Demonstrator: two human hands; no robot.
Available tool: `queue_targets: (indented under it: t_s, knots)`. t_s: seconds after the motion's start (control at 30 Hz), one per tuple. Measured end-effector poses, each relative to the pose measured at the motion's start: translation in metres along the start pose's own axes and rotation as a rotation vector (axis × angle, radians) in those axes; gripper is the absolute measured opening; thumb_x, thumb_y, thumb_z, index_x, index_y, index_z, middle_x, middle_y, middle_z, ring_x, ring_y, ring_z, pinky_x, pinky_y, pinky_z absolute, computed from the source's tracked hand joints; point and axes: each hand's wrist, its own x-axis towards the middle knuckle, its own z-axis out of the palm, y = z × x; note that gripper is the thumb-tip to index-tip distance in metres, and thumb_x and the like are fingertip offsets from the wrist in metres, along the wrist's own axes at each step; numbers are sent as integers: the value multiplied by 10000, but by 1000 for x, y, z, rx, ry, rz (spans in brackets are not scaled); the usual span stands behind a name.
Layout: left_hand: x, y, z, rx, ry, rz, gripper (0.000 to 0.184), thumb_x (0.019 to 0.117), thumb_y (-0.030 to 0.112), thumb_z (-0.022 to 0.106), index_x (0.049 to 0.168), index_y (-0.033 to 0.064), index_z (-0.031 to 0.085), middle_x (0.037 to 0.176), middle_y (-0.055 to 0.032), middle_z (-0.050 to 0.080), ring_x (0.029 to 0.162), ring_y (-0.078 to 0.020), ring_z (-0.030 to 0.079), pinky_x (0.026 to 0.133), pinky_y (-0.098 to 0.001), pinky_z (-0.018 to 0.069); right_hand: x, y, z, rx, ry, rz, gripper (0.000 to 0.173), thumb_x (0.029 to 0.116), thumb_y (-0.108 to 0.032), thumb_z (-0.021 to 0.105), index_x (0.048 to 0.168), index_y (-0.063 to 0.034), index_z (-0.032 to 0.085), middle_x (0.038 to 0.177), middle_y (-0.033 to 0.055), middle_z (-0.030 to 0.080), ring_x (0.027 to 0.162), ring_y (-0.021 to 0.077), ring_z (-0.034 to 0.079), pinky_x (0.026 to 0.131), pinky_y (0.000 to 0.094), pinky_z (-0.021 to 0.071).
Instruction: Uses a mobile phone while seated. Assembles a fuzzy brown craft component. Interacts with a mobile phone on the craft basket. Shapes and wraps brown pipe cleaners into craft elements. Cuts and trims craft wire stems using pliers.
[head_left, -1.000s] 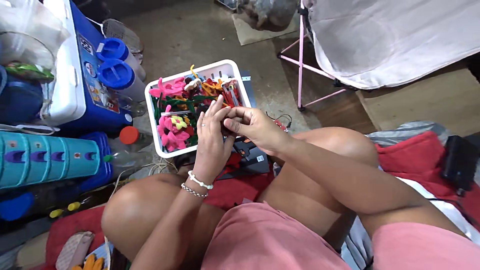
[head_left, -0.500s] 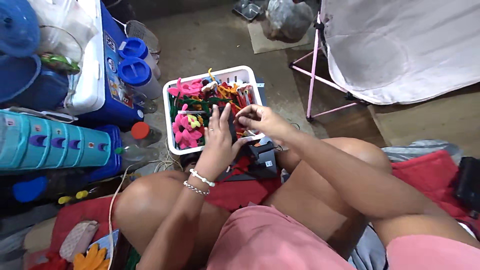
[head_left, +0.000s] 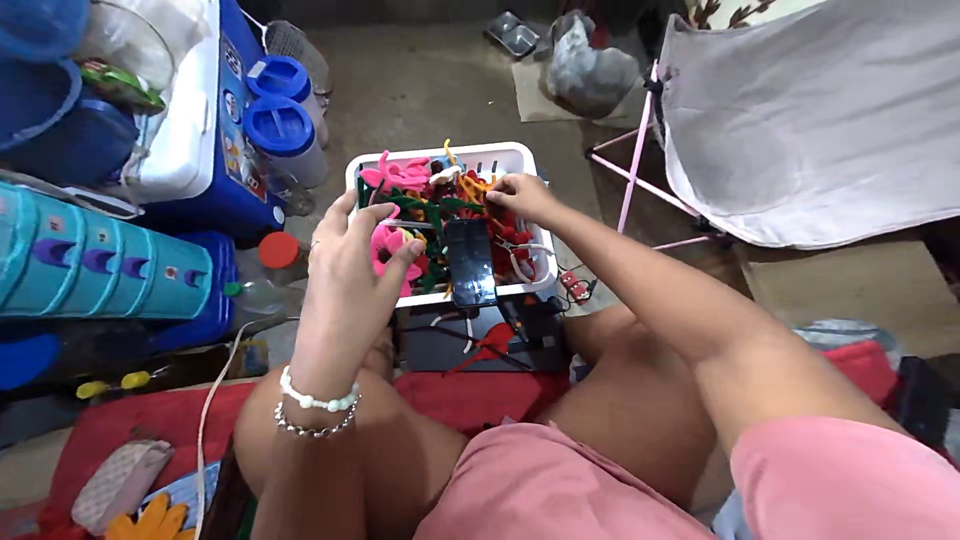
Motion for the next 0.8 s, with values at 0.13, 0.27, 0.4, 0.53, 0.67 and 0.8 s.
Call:
queue_targets:
  t_s: [0.13, 0.27, 0.4, 0.53, 0.67, 0.8]
  knots:
    - [0, 0, 1, -22, -19, 22, 491, 1000, 443, 623, 1349, 97, 632, 1519, -198, 479, 1356, -375, 501, 1063, -566, 440, 18, -3, 3, 62, 4, 108, 346, 1039, -282, 615, 1225, 1, 687, 1154, 213, 711, 1084, 352, 680, 988, 573, 501]
    - [0, 1, 3, -16, -36, 24, 495, 999, 468, 617, 1351, 121, 630, 1523, -160, 485, 1389, -347, 477, 1085, -573, 421, 28, -10, -2, -249, 30, 11, 286, 1061, -119, 520, 1263, 40, 647, 1179, 255, 694, 1113, 421, 678, 982, 609, 517]
    - [0, 2, 9, -6, -59, 9, 485, 993, 473, 621, 1342, 137, 640, 1520, -156, 487, 1392, -363, 469, 1084, -602, 407, 39, -26, -14, -322, 137, -97, 224, 1022, -64, 556, 1170, 13, 707, 1145, 231, 711, 1114, 415, 678, 969, 624, 517]
    - [2, 3, 13, 7, -83, 11, 485, 992, 475, 619, 1351, 150, 639, 1518, -156, 494, 1387, -372, 473, 1078, -614, 402, 50, -49, -23, -201, 118, -285, 189, 971, -81, 669, 1123, 19, 720, 1082, 188, 736, 1029, 327, 716, 974, 511, 549]
    - [4, 3, 18, 11, -87, 18, 492, 984, 469, 632, 1359, 151, 637, 1510, -140, 505, 1373, -366, 483, 1078, -616, 402, 65, -59, -11, -323, -91, -434, 133, 925, -87, 725, 1039, -24, 755, 1046, 160, 743, 1033, 339, 707, 968, 580, 536]
    - [5, 2, 22, 11, -90, 16, 495, 988, 495, 608, 1343, 152, 643, 1518, -132, 502, 1388, -356, 477, 1085, -618, 394, 81, -52, 19, -435, -290, -623, 217, 940, 19, 638, 1064, -75, 790, 1096, 146, 745, 1116, 342, 684, 1023, 575, 504]
